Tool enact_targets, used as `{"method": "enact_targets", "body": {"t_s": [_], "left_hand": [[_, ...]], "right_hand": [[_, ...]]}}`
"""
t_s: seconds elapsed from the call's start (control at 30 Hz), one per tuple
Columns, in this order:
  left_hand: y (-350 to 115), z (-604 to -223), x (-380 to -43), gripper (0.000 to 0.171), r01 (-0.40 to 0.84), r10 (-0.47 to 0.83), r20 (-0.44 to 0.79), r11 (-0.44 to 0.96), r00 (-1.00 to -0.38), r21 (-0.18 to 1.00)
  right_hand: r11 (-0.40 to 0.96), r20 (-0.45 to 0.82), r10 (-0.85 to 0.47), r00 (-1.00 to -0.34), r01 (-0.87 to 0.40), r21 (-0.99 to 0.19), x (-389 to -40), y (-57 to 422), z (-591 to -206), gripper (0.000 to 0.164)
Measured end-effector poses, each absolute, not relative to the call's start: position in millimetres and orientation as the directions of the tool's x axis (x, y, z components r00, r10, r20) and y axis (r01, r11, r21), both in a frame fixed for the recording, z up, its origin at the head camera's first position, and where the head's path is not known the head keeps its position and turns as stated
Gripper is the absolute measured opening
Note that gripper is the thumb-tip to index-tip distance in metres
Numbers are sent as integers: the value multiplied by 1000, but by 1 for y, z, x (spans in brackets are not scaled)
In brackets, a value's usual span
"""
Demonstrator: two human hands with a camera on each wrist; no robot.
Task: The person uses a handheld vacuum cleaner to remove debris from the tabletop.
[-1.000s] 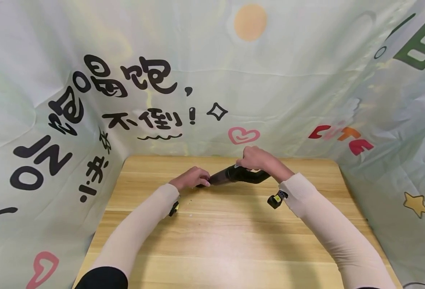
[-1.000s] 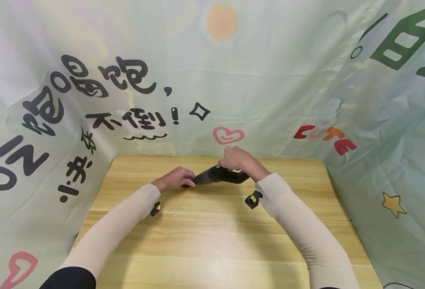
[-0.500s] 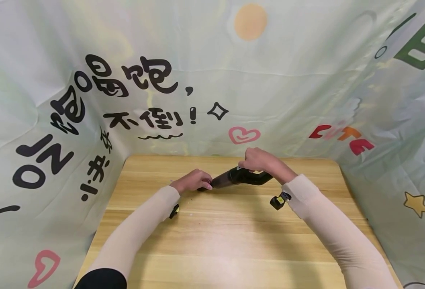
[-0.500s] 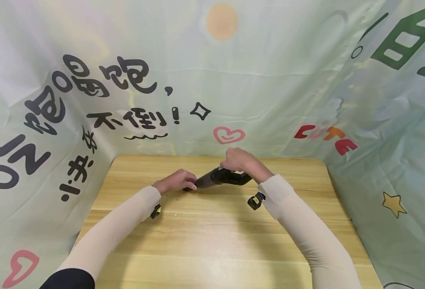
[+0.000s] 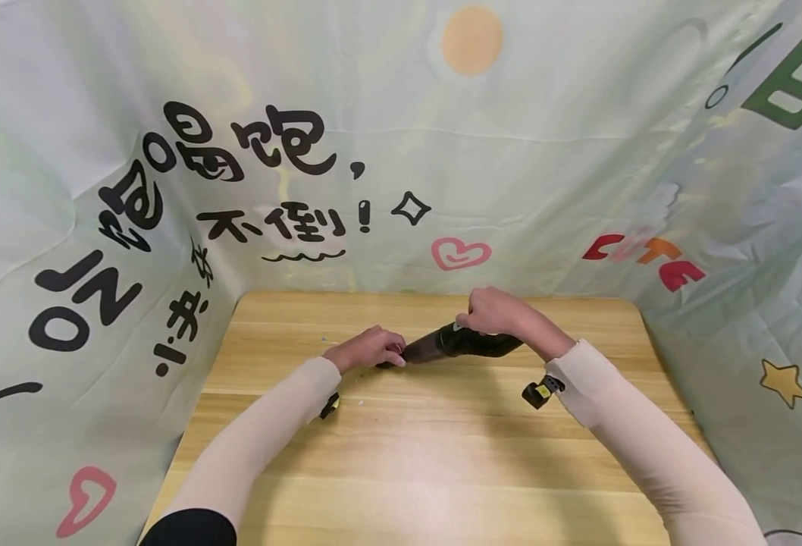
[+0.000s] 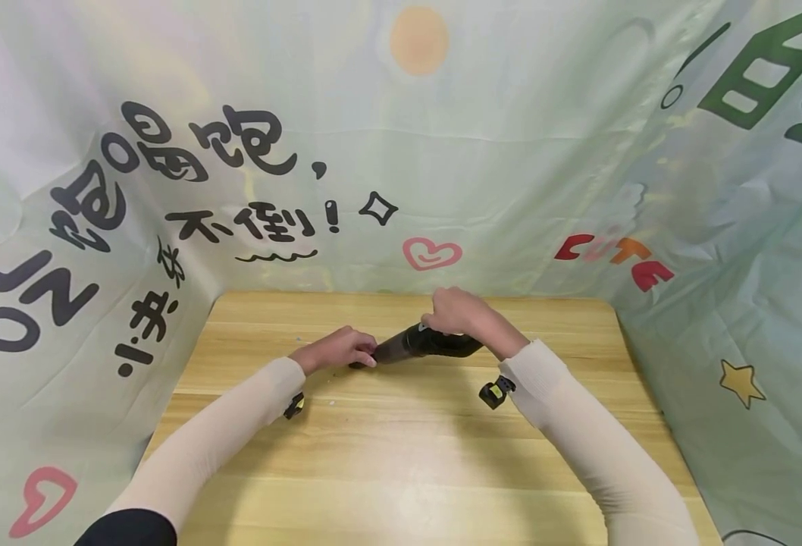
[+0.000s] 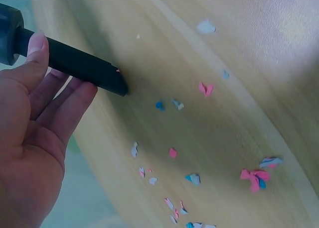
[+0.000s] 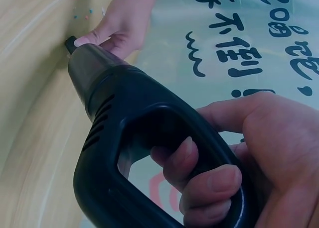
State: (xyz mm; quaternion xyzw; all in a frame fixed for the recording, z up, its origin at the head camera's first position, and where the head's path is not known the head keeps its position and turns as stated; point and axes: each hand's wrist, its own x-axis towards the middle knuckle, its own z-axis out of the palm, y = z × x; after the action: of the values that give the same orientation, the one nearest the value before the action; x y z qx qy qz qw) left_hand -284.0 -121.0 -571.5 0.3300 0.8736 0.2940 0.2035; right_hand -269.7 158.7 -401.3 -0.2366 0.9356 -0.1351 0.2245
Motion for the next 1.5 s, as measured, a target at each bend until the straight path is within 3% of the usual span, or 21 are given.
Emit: {"method": "enact_targets", "body": {"t_s": [0.53,1.5], "left_hand": [[-118,-575,-270,16,536,739,-154,599,-655,595],[-120,-573,-239,15,527,786,-181,547,-592,650]], "right_hand": [[827,-300,-540,-786,-429,-365,-252,167,-409,60],[811,-391,-560,-731,-384,-442,-243,177,-420,55]]}}
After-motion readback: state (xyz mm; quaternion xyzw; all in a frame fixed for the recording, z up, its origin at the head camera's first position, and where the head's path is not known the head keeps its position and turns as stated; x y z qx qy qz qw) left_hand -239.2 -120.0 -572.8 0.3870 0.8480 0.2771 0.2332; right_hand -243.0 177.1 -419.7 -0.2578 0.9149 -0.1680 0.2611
